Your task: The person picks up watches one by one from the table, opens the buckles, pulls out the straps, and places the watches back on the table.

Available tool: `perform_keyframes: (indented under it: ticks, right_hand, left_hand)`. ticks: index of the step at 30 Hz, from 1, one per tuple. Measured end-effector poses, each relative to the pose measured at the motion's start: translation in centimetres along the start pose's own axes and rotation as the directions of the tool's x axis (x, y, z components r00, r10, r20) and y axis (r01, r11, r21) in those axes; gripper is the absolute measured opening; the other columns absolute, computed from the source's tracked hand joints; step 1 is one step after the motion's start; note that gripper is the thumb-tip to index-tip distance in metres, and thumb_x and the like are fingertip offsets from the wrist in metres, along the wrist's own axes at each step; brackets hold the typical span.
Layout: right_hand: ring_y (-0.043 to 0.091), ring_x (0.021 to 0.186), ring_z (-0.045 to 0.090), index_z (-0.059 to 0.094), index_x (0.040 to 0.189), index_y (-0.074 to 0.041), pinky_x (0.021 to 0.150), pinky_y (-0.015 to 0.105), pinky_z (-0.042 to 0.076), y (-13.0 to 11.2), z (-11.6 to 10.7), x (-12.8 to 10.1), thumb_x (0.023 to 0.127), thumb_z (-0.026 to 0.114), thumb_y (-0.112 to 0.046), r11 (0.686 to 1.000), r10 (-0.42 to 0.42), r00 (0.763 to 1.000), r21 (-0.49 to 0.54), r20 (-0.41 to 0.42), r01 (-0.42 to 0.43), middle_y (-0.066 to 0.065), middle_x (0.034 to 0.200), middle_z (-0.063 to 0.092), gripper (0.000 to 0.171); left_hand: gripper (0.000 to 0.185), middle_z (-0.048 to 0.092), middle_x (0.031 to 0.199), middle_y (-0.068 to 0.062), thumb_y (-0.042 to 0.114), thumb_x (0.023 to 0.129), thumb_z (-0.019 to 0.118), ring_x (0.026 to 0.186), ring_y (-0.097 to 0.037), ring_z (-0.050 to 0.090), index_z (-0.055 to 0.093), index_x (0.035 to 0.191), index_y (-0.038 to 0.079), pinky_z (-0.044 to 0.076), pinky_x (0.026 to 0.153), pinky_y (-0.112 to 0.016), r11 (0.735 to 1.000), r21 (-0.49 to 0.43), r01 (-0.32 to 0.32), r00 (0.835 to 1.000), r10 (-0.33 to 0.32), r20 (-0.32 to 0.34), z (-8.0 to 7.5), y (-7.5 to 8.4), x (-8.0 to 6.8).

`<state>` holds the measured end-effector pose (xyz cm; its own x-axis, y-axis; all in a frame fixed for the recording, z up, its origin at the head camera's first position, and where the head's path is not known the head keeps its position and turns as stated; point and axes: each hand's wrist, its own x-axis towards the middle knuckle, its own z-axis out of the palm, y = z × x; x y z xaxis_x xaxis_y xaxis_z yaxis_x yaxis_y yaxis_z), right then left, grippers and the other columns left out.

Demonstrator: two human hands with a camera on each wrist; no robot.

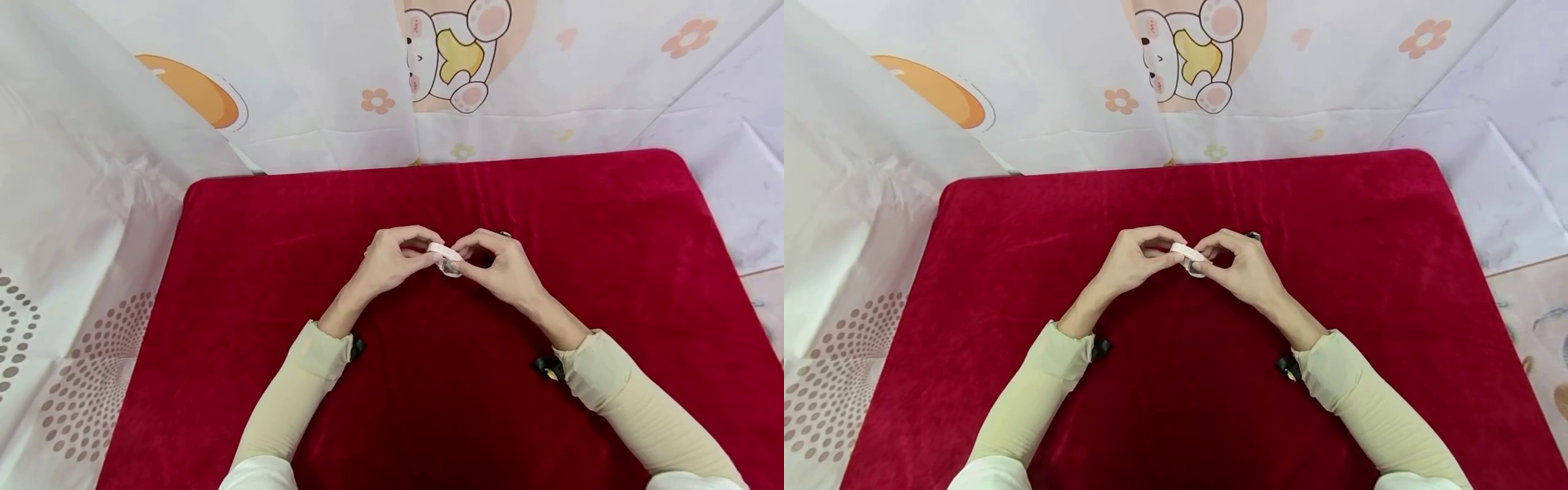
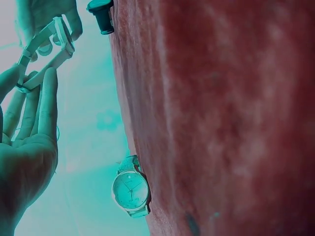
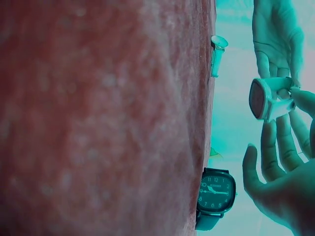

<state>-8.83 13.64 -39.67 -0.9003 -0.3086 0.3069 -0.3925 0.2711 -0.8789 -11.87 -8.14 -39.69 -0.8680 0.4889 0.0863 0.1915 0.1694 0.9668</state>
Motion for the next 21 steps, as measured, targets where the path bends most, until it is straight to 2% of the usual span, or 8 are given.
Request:
perform_keyframes:
  ticks: [5, 9, 14, 21]
  right_hand:
    - [0.016, 0.08, 0.062, 0.074, 0.094, -0.007, 0.077, 0.035, 0.049, 2.5, 0.2, -0.1, 0.08, 0.081, 0.001, 1.0, 0.006, 0.999, -0.009, -0.036, -0.007, 0.003, 0.086, 0.07, 0.018]
    - [0.012, 0.08, 0.062, 0.075, 0.094, -0.015, 0.077, 0.039, 0.049, 3.4, 0.3, -0.4, 0.081, 0.082, -0.007, 0.999, 0.011, 0.999, -0.035, -0.042, -0.012, -0.005, 0.086, 0.069, 0.016]
    - [0.016, 0.08, 0.062, 0.075, 0.093, -0.017, 0.079, 0.038, 0.047, 3.5, 0.0, -0.7, 0.081, 0.082, -0.007, 0.996, -0.013, 0.998, -0.083, -0.058, 0.008, -0.008, 0.085, 0.068, 0.017]
    - [0.012, 0.08, 0.062, 0.074, 0.093, -0.018, 0.075, 0.038, 0.048, 3.6, 0.3, -0.1, 0.081, 0.082, -0.008, 0.997, -0.029, 0.998, -0.075, -0.058, 0.024, -0.01, 0.086, 0.067, 0.017]
  left_hand:
    - [0.023, 0.07, 0.105, -0.003, 0.008, 0.087, 0.076, 0.094, -0.017, 0.07, 0.072, 0.11, 0.007, 0.059, 0.08, -0.031, 0.999, -0.038, -0.009, 1.0, 0.009, -0.002, 0.3, -1.8, 0.3]
    - [0.024, 0.07, 0.105, -0.008, 0.001, 0.087, 0.074, 0.095, -0.02, 0.069, 0.07, 0.111, -0.001, 0.059, 0.081, -0.031, 0.999, -0.03, 0.024, 1.0, -0.024, -0.004, 0.6, -0.7, 0.0]
    - [0.02, 0.07, 0.102, -0.012, -0.003, 0.088, 0.072, 0.096, -0.018, 0.068, 0.069, 0.107, -0.005, 0.059, 0.081, -0.031, 0.999, -0.033, 0.007, 1.0, -0.007, 0.001, 0.9, 0.9, -0.2]
    - [0.018, 0.069, 0.102, -0.013, -0.006, 0.088, 0.07, 0.097, -0.019, 0.067, 0.068, 0.106, -0.005, 0.059, 0.081, -0.031, 1.0, -0.02, -0.02, 1.0, 0.02, -0.016, 0.4, 1.2, -0.2]
